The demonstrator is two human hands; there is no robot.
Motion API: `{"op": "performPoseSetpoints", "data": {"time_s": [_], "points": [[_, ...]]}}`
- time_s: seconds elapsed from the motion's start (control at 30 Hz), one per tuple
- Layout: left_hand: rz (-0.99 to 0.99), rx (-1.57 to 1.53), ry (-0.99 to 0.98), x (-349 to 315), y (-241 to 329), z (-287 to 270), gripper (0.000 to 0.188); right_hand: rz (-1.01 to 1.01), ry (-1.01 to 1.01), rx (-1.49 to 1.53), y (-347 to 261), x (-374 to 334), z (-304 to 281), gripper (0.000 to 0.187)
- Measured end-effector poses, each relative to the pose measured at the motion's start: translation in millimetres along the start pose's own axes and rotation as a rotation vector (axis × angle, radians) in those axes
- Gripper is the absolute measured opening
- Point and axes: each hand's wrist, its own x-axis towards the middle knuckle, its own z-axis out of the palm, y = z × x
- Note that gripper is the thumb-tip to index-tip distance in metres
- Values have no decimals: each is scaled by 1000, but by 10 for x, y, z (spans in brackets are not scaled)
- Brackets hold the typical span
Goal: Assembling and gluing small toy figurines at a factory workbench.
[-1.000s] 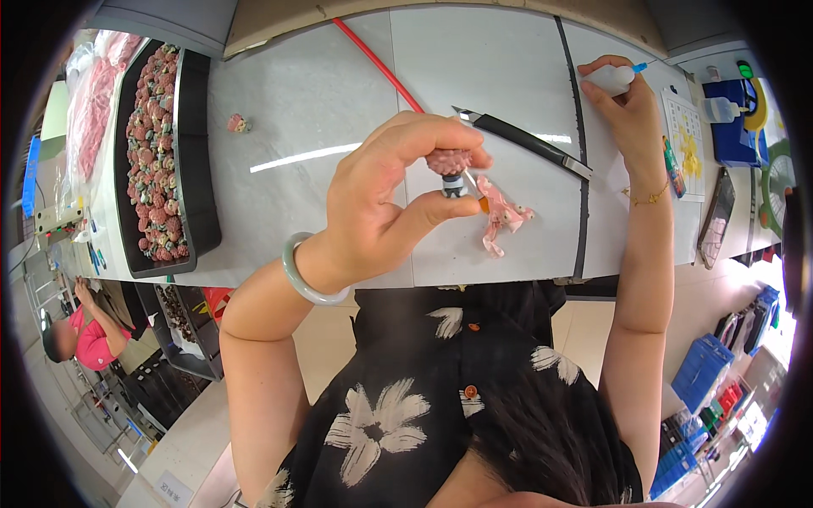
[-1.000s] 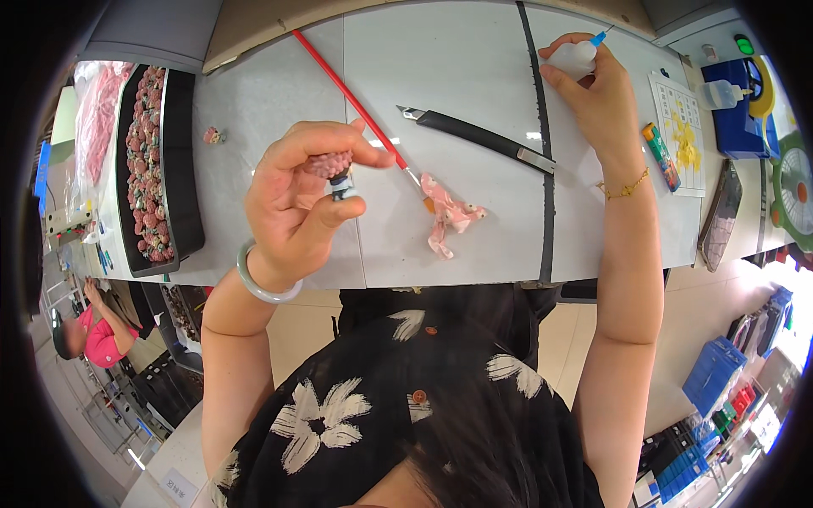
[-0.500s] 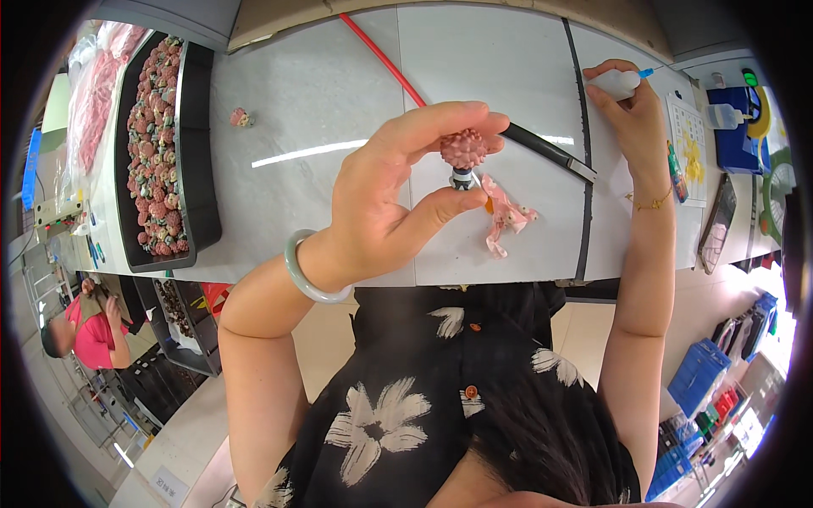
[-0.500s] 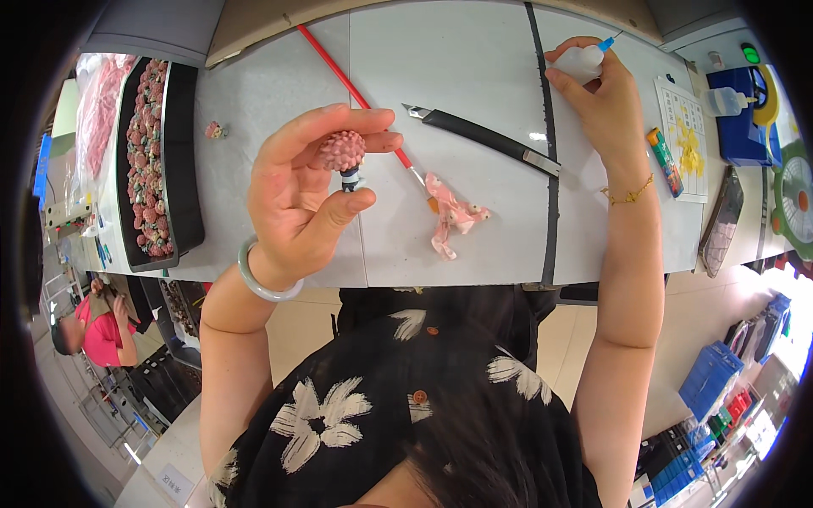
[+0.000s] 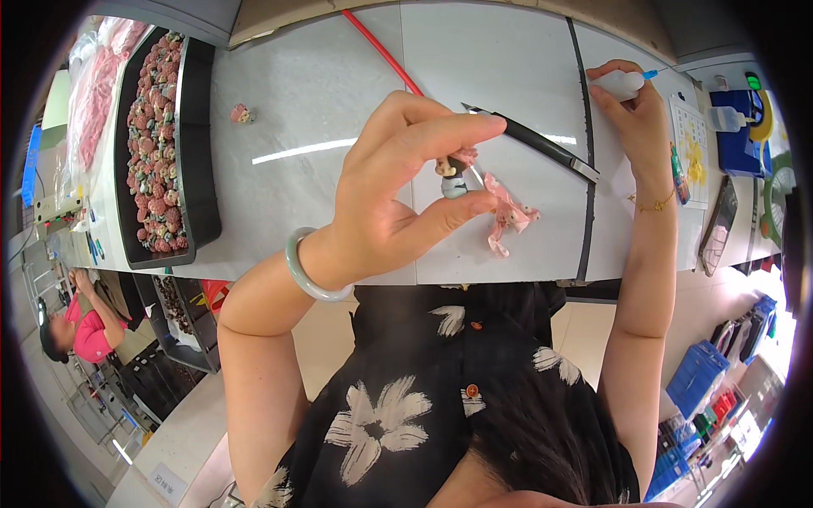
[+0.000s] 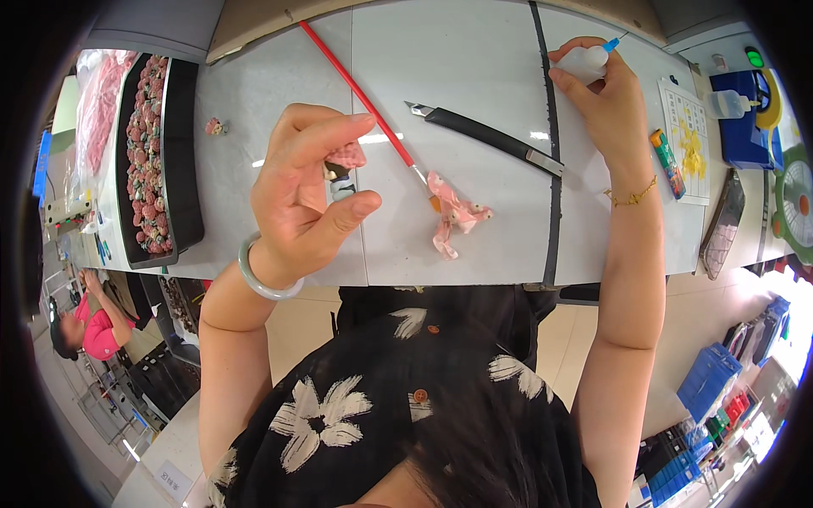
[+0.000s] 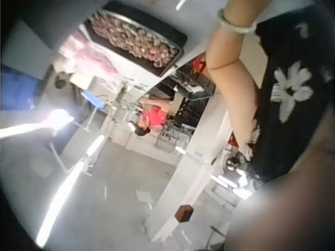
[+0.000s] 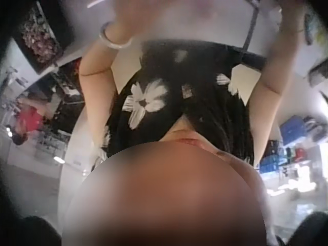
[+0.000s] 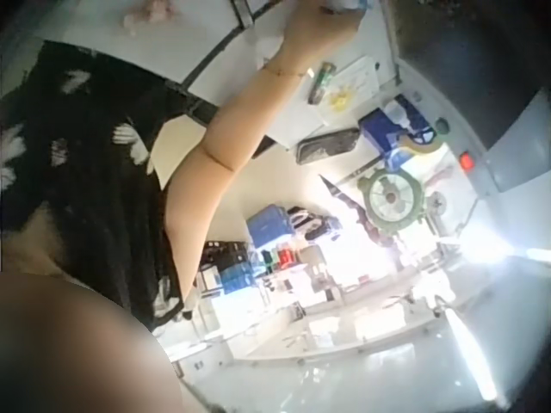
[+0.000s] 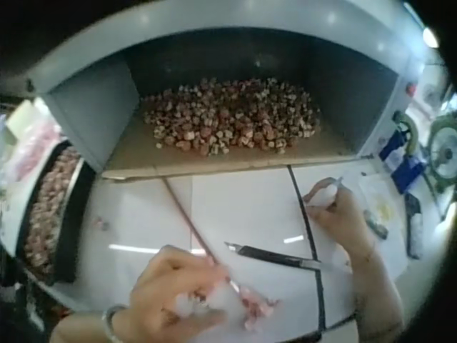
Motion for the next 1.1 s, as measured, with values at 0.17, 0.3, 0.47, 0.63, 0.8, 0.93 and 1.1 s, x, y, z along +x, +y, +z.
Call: {"op": "performPoseSetpoints", "data": {"time_s": [0.17,0.3,0.47,0.63,0.8,0.93,1.1], "points": [[77,142,1,-11,-63,-31,45,-21,-10,3,-20,-10,5,17],[43,184,43,-41,-9,-52,43,3,-17,8,-55,-10,41,17],[-68,203,81,-6,262,-155,38,-82,-19,-43,-23,-37,-11,17],[36,471,-13,59,701,-528,37,-134,-5,18,-177,-138,-61,17],[-310,1009,199,-112,921,-1211,32,-122,51,-23,-291,-192,-269,17],[-519,1265,344,-357,679,-1722,34,-148,62,-21,-126,-138,-354,19],[-351,1430,223,196,705,-1581,42,-70,78,14,-276,-187,-527,19]]}}
